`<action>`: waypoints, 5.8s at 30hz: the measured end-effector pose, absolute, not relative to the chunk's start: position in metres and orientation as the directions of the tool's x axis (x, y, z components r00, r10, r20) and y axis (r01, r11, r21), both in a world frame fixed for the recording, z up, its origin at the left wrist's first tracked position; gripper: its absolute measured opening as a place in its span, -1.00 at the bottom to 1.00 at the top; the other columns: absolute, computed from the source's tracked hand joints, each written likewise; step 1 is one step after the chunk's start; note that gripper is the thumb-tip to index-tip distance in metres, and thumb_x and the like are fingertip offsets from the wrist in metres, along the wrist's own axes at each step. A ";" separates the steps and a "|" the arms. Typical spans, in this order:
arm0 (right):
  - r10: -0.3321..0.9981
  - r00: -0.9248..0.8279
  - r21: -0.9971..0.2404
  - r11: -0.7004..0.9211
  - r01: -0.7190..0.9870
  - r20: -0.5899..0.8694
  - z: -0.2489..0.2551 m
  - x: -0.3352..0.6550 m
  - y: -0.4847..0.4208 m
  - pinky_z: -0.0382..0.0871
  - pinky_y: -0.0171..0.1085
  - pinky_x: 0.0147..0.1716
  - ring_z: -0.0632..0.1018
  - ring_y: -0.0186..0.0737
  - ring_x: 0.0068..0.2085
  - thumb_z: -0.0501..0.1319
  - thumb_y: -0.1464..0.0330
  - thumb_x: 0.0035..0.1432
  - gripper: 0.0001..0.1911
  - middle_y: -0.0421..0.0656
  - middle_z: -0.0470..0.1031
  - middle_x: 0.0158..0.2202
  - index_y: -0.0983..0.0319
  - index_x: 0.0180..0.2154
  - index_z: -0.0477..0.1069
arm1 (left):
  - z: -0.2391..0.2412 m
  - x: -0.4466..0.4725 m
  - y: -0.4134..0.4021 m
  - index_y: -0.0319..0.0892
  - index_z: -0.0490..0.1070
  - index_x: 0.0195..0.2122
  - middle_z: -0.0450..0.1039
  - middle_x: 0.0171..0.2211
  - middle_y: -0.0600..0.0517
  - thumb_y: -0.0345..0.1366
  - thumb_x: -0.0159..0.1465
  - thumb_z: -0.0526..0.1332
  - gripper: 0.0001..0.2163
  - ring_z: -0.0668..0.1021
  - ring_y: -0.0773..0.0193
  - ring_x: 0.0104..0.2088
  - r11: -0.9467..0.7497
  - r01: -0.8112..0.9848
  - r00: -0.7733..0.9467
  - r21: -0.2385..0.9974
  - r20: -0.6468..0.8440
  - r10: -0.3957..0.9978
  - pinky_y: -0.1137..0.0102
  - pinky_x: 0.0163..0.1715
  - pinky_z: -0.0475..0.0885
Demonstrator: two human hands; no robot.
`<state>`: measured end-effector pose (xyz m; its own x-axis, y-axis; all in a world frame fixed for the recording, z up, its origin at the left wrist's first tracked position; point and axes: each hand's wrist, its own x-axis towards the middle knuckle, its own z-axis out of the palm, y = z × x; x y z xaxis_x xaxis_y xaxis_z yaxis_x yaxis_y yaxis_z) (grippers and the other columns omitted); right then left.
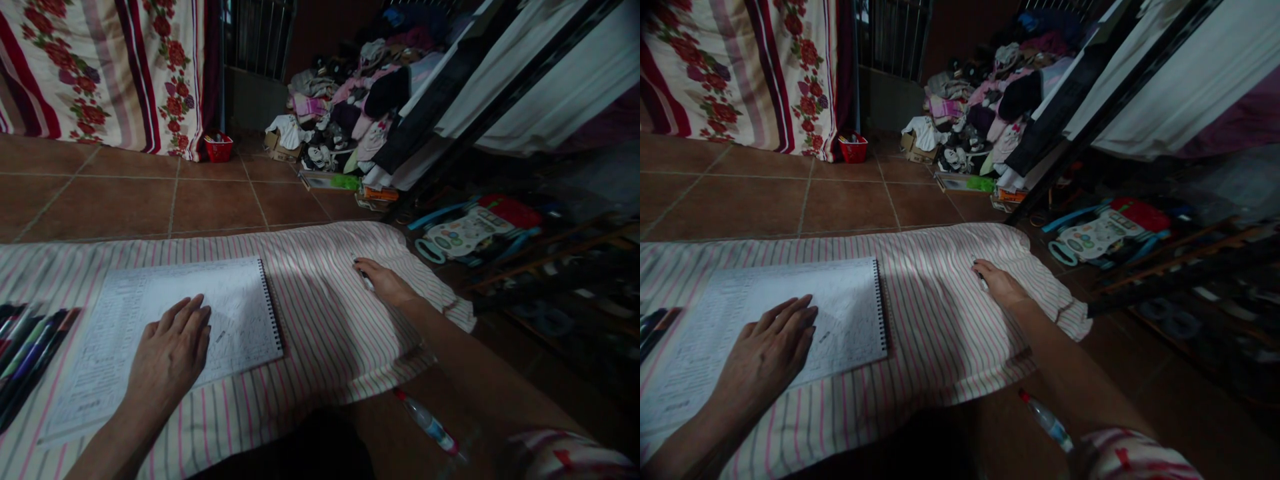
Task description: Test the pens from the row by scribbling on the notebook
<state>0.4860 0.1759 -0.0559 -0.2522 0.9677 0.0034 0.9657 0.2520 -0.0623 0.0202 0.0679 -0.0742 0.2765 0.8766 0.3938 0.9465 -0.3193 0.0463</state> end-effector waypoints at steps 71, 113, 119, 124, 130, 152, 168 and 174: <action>0.931 0.353 0.137 -0.339 0.931 -0.089 -0.036 0.455 0.200 0.37 -0.13 -0.29 0.56 0.06 -0.16 0.05 0.22 0.10 -0.61 0.06 0.55 -0.17 0.21 -0.10 0.46 | -0.070 0.023 0.066 -0.23 0.38 -0.02 0.37 0.11 -0.15 -0.34 0.30 0.01 -0.72 0.38 -0.05 0.11 -0.300 0.945 0.238 0.129 0.356 0.904 0.14 -0.18 0.37; 0.807 -0.262 -0.490 0.542 0.683 0.529 -0.028 0.146 0.108 0.48 -0.15 -0.25 0.55 -0.16 -0.31 0.01 0.28 0.22 -0.78 -0.08 0.52 -0.26 0.10 -0.28 0.43 | -0.063 -0.066 0.008 -0.24 0.44 -0.18 0.45 -0.04 -0.14 -0.47 0.23 0.07 -0.80 0.39 0.10 0.02 -0.247 0.884 0.055 0.397 0.436 0.898 0.18 0.03 0.39; 0.752 -0.281 -0.377 0.571 0.730 0.596 -0.038 0.161 0.117 0.46 -0.17 -0.22 0.55 -0.16 -0.30 0.01 0.33 0.23 -0.78 -0.05 0.52 -0.25 0.13 -0.28 0.43 | -0.063 -0.065 0.015 -0.23 0.44 -0.19 0.46 -0.07 -0.11 -0.45 0.24 0.08 -0.82 0.41 0.12 -0.01 -0.233 0.891 0.037 0.391 0.448 0.893 0.20 0.00 0.41; 0.589 -0.289 -0.277 0.685 0.673 0.755 -0.037 0.166 0.124 0.44 -0.25 -0.30 0.56 -0.21 -0.36 0.11 0.37 0.18 -0.84 -0.09 0.54 -0.34 0.23 -0.31 0.46 | -0.061 -0.063 0.022 -0.22 0.45 -0.21 0.47 -0.07 -0.10 -0.45 0.21 0.11 -0.82 0.41 0.09 -0.02 -0.199 0.901 0.003 0.386 0.452 0.892 0.18 -0.01 0.41; 0.526 -0.317 -0.200 0.708 0.677 0.789 -0.036 0.167 0.126 0.43 -0.23 -0.25 0.57 -0.16 -0.31 0.12 0.42 0.18 -0.84 -0.04 0.54 -0.33 0.30 -0.31 0.47 | -0.057 -0.063 0.029 -0.24 0.47 -0.24 0.48 -0.10 -0.12 -0.46 0.20 0.10 -0.82 0.41 0.09 -0.03 -0.162 0.914 -0.043 0.373 0.486 0.873 0.17 -0.01 0.41; 0.463 -0.313 -0.121 0.696 0.708 0.829 -0.025 0.165 0.124 0.42 -0.23 -0.27 0.57 -0.16 -0.35 0.11 0.39 0.19 -0.80 -0.05 0.55 -0.36 0.32 -0.33 0.49 | -0.020 -0.194 -0.021 -0.15 0.47 -0.08 0.47 -0.12 -0.15 -0.31 0.24 0.02 -0.69 0.39 -0.08 -0.03 0.738 0.629 -0.777 0.245 0.194 0.598 0.15 -0.22 0.41; 0.463 -0.315 -0.132 0.708 0.694 0.829 -0.028 0.169 0.126 0.42 -0.25 -0.27 0.57 -0.18 -0.35 0.13 0.41 0.17 -0.84 -0.07 0.55 -0.37 0.30 -0.33 0.48 | -0.036 -0.226 -0.023 -0.16 0.43 -0.04 0.48 -0.15 -0.13 -0.38 0.22 -0.02 -0.65 0.50 0.03 -0.10 0.771 0.531 -0.828 0.352 0.019 0.561 0.29 -0.29 0.33; 0.472 -0.322 -0.135 0.707 0.694 0.820 -0.027 0.167 0.125 0.42 -0.26 -0.29 0.57 -0.19 -0.35 0.12 0.40 0.18 -0.84 -0.08 0.55 -0.37 0.29 -0.32 0.48 | -0.035 -0.222 -0.015 -0.15 0.41 0.00 0.55 -0.19 -0.06 -0.34 0.23 0.03 -0.66 0.53 0.09 -0.14 0.746 0.482 -0.843 0.460 0.013 0.538 0.34 -0.24 0.35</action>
<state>0.1673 0.1248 -0.0272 -0.3222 0.4723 0.8205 0.6939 0.7073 -0.1347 -0.2221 -0.0150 -0.0354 -0.8431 0.5376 0.0125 0.4822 0.7456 0.4599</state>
